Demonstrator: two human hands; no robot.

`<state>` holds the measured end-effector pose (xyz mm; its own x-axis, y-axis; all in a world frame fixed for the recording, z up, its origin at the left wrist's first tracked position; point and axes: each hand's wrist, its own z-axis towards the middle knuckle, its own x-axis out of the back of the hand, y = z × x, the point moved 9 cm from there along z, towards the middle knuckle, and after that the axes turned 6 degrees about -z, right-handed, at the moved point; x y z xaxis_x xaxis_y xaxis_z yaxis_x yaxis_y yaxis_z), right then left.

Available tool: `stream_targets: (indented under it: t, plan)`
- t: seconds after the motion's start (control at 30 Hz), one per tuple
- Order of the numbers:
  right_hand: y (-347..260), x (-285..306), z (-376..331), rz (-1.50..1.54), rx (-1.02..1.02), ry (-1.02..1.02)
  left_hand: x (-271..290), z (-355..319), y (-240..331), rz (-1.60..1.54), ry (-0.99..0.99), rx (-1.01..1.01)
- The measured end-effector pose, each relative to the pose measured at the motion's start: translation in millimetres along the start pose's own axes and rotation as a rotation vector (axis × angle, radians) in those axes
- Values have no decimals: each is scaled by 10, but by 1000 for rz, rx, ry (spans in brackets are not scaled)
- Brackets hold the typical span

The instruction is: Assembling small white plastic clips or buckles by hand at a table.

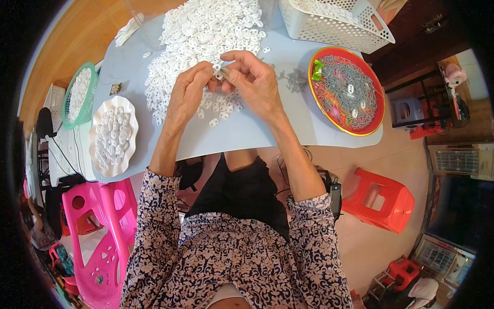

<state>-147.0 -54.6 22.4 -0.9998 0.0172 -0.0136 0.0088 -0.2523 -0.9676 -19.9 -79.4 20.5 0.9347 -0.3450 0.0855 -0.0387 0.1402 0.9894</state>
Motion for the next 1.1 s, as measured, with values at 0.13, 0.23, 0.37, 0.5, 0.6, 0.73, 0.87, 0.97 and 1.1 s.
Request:
stream_targets:
  t: [0.13,0.23,0.37,0.5,0.6,0.73,0.87,0.97,1.1]
  plan:
    - [-37,-58,-18,-66,6,-35,24,1,-6,14,3,13]
    - [-6,-54,-18,-56,2,-23,22,10,-21,3,10,-13]
    - [-44,-46,-30,-60,30,13,6,1,27,59,0,-60]
    - [-9,-28,-28,-94,33,-3,-21,-12,42,99,5,-46]
    - [-39,-109,-30,-100,34,-61,-13,-8,32,68,-1,-46]
    - [-56,-171,-44,-60,84,-74,-4,28,-73,-44,-31,-73]
    - [-42,-109,-30,-213,156,-38,-8,19,-7,-70,-20,-123]
    - [-118,-76,-39,-335,223,24,-25,21,8,-85,-22,-138]
    - [-159,-78,-46,-423,311,47,-70,-2,2,18,-61,-99]
